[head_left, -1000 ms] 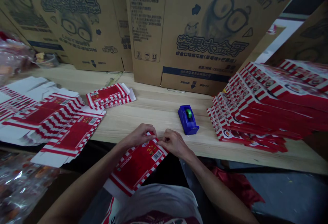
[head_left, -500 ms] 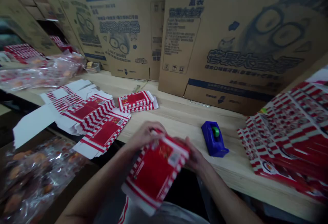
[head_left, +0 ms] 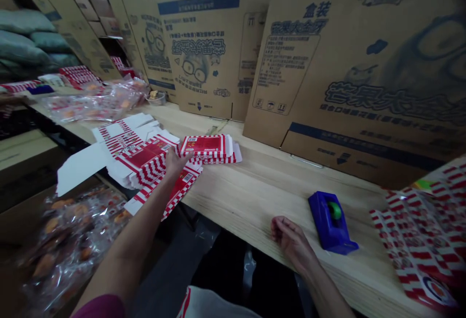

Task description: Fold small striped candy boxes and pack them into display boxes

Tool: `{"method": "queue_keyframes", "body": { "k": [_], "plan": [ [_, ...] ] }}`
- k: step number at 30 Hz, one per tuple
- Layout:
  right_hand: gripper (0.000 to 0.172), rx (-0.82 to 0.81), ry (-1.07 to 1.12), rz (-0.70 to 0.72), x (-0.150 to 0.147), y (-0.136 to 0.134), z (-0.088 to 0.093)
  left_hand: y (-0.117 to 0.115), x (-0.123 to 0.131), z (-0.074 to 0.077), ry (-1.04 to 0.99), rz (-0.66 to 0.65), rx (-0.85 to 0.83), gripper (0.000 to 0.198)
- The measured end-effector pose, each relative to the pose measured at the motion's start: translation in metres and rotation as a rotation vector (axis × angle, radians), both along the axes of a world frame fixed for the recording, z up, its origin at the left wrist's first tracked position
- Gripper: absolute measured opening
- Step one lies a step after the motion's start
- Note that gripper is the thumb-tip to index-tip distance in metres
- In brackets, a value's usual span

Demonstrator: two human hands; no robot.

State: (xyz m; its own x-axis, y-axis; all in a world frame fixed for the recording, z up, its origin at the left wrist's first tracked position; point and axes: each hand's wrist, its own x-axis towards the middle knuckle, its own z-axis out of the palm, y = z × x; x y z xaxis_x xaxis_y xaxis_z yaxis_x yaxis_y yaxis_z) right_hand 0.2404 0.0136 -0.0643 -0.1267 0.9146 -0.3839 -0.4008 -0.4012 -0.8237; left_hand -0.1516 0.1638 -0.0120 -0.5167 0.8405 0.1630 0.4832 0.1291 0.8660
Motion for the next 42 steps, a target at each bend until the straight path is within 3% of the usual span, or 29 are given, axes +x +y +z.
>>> {"method": "queue_keyframes", "body": {
  "k": [4,6,8,13,18,21,25,28,31,32,36,38,40,42],
  "plan": [
    [0.034,-0.020,-0.019,0.022,-0.003,-0.001,0.001,-0.042,-0.022,-0.030,0.465,-0.085,-0.402,0.114],
    [0.035,-0.028,-0.018,0.047,-0.006,-0.003,0.001,-0.059,-0.028,-0.041,0.699,-0.178,-0.607,0.125],
    [0.034,-0.019,-0.023,0.071,-0.012,-0.004,-0.001,-0.071,-0.028,-0.048,0.781,-0.221,-0.689,0.128],
    [0.029,0.173,-0.169,0.235,-0.059,0.022,0.002,-0.094,0.006,-0.046,0.830,-0.308,-0.650,0.123],
    [0.014,0.536,-0.799,0.427,-0.141,0.088,0.023,-0.130,0.059,-0.047,0.868,-0.476,-0.597,0.128],
    [0.021,0.495,-0.977,0.425,-0.168,0.117,0.027,-0.141,0.080,-0.054,0.849,-0.576,-0.565,0.132],
    [0.011,0.374,-0.939,0.423,-0.164,0.130,0.017,-0.138,0.092,-0.059,0.822,-0.604,-0.542,0.139],
    [0.007,0.334,-0.804,0.427,-0.150,0.129,0.017,-0.136,0.098,-0.051,0.853,-0.561,-0.466,0.140],
    [0.017,0.351,-0.691,0.375,-0.132,0.118,0.026,-0.135,0.100,-0.029,0.917,-0.543,-0.324,0.128],
    [0.021,0.372,-0.677,0.309,-0.124,0.112,0.029,-0.135,0.099,-0.019,0.923,-0.540,-0.276,0.122],
    [0.049,0.439,-0.566,-0.187,-0.097,0.069,0.032,-0.135,0.098,0.015,0.795,-0.490,-0.152,0.113],
    [0.059,0.383,-0.344,-0.128,-0.090,0.041,0.029,-0.139,0.105,0.026,0.689,-0.489,-0.111,0.116],
    [0.057,0.314,-0.117,0.088,-0.087,0.017,0.027,-0.145,0.120,0.031,0.581,-0.544,-0.070,0.117],
    [0.051,0.309,-0.007,0.155,-0.082,0.001,0.026,-0.154,0.136,0.032,0.461,-0.601,-0.031,0.111]
  ]
}}
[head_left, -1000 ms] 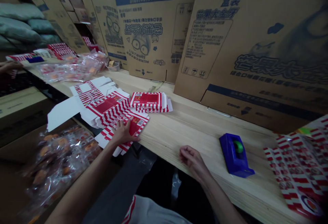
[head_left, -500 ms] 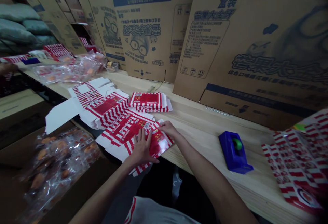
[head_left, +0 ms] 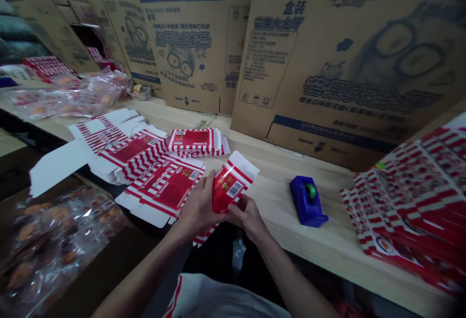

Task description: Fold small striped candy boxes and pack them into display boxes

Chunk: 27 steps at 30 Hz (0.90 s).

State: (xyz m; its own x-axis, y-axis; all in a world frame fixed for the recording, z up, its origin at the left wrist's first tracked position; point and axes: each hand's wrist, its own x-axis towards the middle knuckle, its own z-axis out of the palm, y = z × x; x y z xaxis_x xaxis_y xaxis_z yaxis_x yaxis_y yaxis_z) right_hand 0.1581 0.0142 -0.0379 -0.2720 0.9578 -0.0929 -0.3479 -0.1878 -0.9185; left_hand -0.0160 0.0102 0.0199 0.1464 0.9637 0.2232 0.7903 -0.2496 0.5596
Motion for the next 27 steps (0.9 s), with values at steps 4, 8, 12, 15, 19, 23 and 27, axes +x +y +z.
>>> {"method": "queue_keyframes", "body": {
  "k": [4,8,12,15,19,23,27],
  "plan": [
    [0.050,0.043,-0.017,-0.055,0.027,-0.012,-0.001,-0.009,0.019,-0.002,-0.367,-0.020,-0.131,0.096],
    [0.034,0.075,-0.211,-0.120,0.059,-0.018,-0.006,0.000,0.023,-0.009,-0.896,-0.058,-0.416,0.050],
    [0.028,0.153,-0.354,-0.174,0.079,-0.019,-0.006,0.006,0.026,-0.019,-1.185,0.059,-0.523,0.036],
    [0.029,0.146,-0.361,-0.267,0.093,-0.013,0.000,-0.002,0.030,-0.029,-1.132,-0.039,-0.644,0.034],
    [0.028,0.200,-0.438,-0.337,0.107,-0.002,0.002,-0.022,0.037,-0.047,-1.187,-0.072,-0.783,0.036],
    [0.030,0.133,-0.372,-0.277,0.109,-0.006,-0.006,-0.027,0.041,-0.053,-1.198,-0.107,-0.765,0.036],
    [0.033,-0.041,-0.280,-0.057,0.104,-0.033,-0.021,-0.015,0.043,-0.048,-1.244,-0.110,-0.604,0.041]
  ]
}}
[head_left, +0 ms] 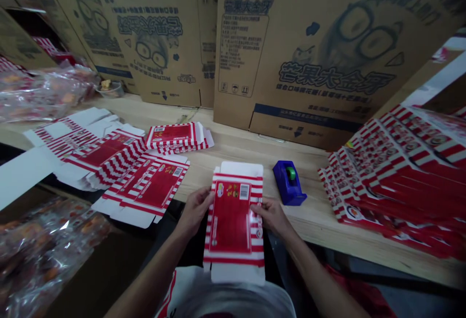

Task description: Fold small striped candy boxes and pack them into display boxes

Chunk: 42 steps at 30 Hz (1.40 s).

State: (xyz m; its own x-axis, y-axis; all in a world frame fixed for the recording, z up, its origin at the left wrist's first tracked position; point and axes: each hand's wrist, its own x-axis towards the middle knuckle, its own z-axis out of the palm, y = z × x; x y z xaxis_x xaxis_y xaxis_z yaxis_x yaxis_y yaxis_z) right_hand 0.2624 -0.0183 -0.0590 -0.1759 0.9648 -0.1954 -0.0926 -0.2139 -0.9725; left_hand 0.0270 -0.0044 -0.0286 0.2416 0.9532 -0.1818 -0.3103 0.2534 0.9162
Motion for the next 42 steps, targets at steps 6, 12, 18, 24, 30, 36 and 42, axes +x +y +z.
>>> {"method": "queue_keyframes", "body": {
  "k": [6,12,18,24,30,36,42],
  "plan": [
    [0.037,0.066,0.007,-0.137,-0.006,-0.022,-0.009,-0.004,0.007,-0.014,0.085,0.110,0.047,0.049],
    [0.045,0.182,-0.085,-0.358,-0.001,-0.015,-0.009,-0.016,-0.002,-0.019,0.116,-0.054,0.085,0.069],
    [0.027,0.315,-0.223,-0.284,0.001,-0.020,-0.012,-0.010,-0.013,-0.026,0.131,-0.137,0.001,0.057],
    [0.018,0.296,-0.169,-0.231,0.002,-0.010,-0.011,0.009,-0.005,-0.025,0.163,0.042,0.003,0.028],
    [0.043,0.142,-0.055,-0.049,0.009,-0.003,-0.010,0.030,-0.012,-0.025,0.156,-0.135,-0.005,0.046],
    [0.019,0.374,-0.237,-0.021,0.008,-0.014,-0.013,0.026,-0.021,-0.018,0.350,-0.255,0.160,0.024],
    [0.023,0.224,-0.248,-0.027,-0.002,-0.018,0.001,0.026,-0.018,-0.011,0.461,-0.293,0.207,0.024]
  ]
}}
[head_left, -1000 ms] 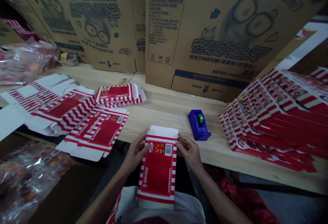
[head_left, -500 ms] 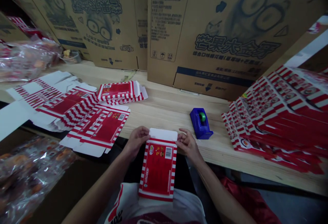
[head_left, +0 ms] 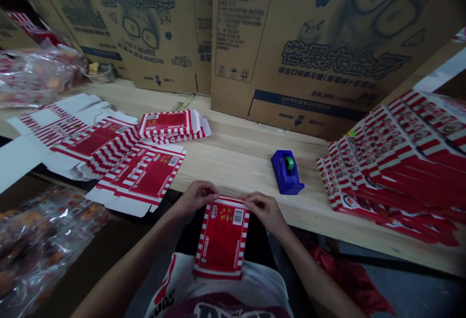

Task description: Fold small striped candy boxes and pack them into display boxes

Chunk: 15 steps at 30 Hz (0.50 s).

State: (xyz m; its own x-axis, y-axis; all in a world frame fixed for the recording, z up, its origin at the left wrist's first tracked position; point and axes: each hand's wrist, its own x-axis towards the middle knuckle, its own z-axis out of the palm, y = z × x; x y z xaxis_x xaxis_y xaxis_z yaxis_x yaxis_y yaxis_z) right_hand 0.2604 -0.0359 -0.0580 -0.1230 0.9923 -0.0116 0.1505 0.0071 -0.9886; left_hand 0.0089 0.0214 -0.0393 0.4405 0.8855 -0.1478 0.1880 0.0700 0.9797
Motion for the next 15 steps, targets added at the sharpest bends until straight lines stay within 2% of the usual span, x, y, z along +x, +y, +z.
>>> {"method": "queue_keyframes", "body": {
  "k": [5,8,12,15],
  "plan": [
    [0.021,-0.051,-0.103,-0.049,-0.004,0.015,0.015,0.010,-0.001,0.011,-0.040,-0.032,-0.077,0.029],
    [0.013,-0.048,-0.132,-0.036,-0.006,0.023,0.017,0.014,-0.004,0.016,-0.047,-0.057,-0.129,0.028],
    [0.012,0.020,-0.118,-0.034,-0.012,0.018,0.015,0.013,-0.006,0.013,-0.011,-0.040,-0.108,0.024],
    [0.016,0.144,-0.118,-0.043,-0.015,0.006,0.012,0.006,-0.007,0.007,0.011,-0.016,-0.008,0.022]
  ]
}}
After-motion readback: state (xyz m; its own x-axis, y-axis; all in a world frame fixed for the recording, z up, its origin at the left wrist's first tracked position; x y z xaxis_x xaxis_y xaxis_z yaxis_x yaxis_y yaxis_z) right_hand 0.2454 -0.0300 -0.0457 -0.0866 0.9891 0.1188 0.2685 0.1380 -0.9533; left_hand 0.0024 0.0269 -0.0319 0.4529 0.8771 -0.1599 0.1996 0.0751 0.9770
